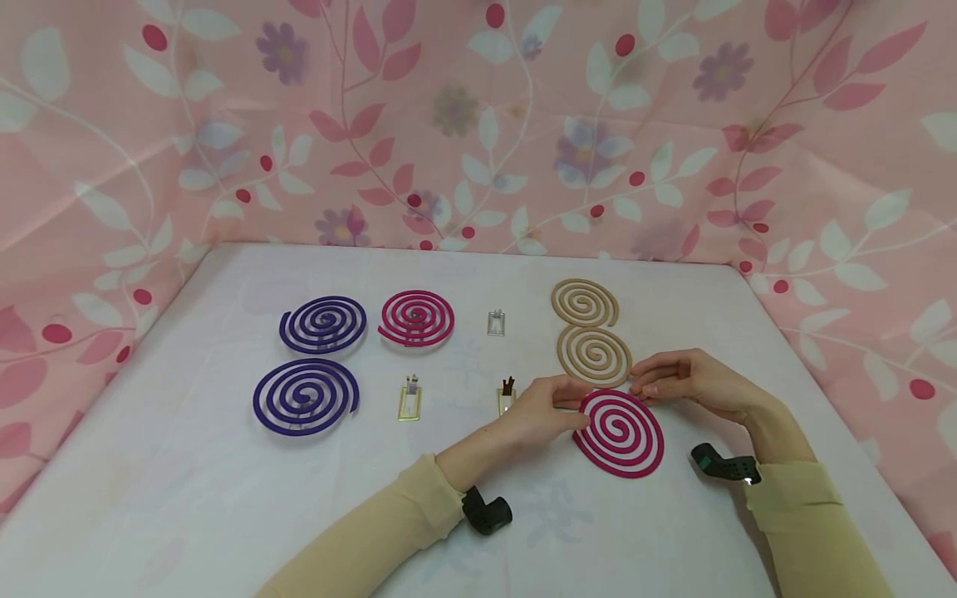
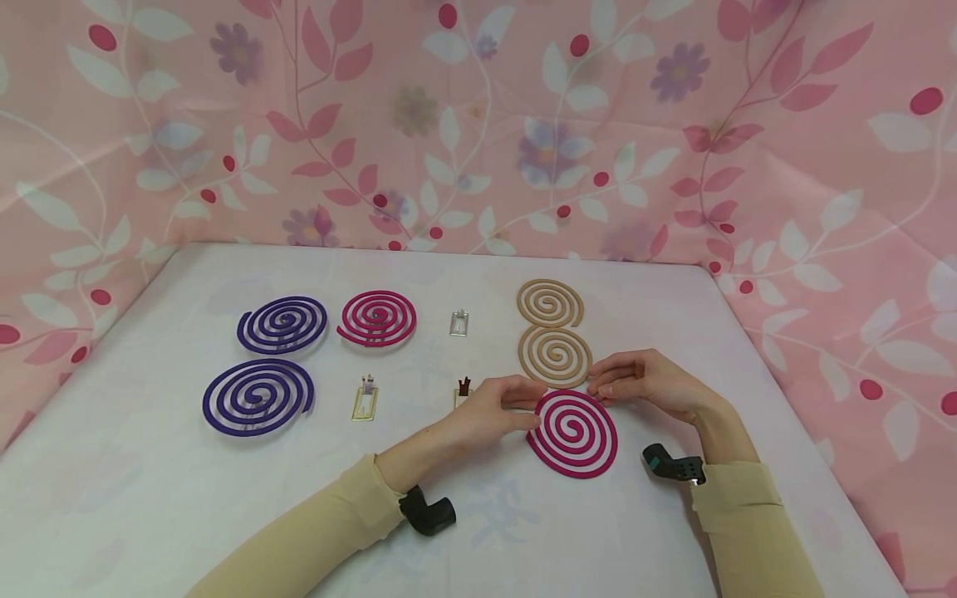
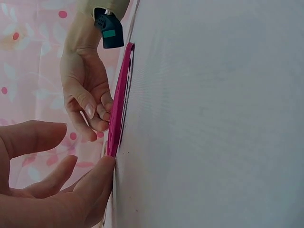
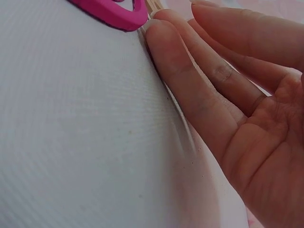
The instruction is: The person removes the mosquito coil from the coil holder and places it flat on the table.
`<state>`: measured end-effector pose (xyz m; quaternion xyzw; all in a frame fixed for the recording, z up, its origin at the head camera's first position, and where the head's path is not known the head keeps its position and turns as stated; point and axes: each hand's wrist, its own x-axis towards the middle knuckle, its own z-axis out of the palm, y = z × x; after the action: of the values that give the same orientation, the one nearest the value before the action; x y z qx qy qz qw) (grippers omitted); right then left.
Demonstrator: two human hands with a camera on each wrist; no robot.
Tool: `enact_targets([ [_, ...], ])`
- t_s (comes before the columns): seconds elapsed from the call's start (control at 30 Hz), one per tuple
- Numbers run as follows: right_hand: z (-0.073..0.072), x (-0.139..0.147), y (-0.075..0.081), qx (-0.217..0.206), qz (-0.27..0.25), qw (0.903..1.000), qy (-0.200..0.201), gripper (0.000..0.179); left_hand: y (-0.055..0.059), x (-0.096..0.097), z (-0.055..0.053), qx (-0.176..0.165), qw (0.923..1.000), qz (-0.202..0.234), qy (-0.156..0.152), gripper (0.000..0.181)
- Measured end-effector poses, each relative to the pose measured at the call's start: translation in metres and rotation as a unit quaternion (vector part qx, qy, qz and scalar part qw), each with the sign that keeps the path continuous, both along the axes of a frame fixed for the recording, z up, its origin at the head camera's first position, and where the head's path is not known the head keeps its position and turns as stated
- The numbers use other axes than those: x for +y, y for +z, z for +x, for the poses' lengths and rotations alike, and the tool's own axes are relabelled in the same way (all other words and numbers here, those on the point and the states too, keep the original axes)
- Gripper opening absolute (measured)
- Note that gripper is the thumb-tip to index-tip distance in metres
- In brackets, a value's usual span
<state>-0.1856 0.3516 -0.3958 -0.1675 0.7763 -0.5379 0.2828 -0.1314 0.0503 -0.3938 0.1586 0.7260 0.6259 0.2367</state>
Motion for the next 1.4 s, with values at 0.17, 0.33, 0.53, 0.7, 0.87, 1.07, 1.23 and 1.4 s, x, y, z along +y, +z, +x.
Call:
enact_targets([
  [0.17, 0.001, 0.000, 0.001, -0.001, 0.000, 1.0000, 0.001, 0.040, 0.001, 0.000, 0.001, 0.000, 1.0000, 0.004, 0.001, 0.043],
  [0.33, 0.002, 0.000, 0.002, -0.001, -0.005, 1.0000, 0.003, 0.039, 0.001, -0.001, 0.001, 0.002, 1.0000, 0.005, -0.001, 0.043],
  [0.53, 0.003, -0.002, 0.003, 0.000, -0.017, 0.9999, 0.004, 0.038, 0.000, -0.001, 0.001, 0.003, 1.0000, 0.001, -0.003, 0.043],
  [0.7, 0.004, -0.007, 0.007, 0.002, -0.022, 0.9998, -0.001, 0.039, 0.001, -0.004, 0.000, 0.006, 0.9999, -0.008, -0.011, 0.043],
  [0.87, 0.010, -0.033, 0.023, 0.032, -0.024, 0.9971, -0.065, 0.043, 0.011, -0.023, -0.002, 0.023, 0.9991, -0.021, -0.030, 0.045],
  [1.07, 0.019, -0.090, 0.055, 0.060, -0.116, 0.9755, -0.177, 0.038, 0.037, -0.075, -0.008, 0.038, 0.9992, -0.002, -0.012, 0.045],
  [1.23, 0.022, -0.133, 0.071, 0.068, -0.203, 0.9555, -0.203, 0.038, 0.053, -0.129, -0.016, 0.049, 0.9977, -0.007, 0.047, 0.046],
  [1.4, 0.016, -0.175, 0.078, 0.082, -0.217, 0.9459, -0.227, 0.041, 0.060, -0.176, -0.030, 0.053, 0.9926, -0.029, 0.105, 0.045],
])
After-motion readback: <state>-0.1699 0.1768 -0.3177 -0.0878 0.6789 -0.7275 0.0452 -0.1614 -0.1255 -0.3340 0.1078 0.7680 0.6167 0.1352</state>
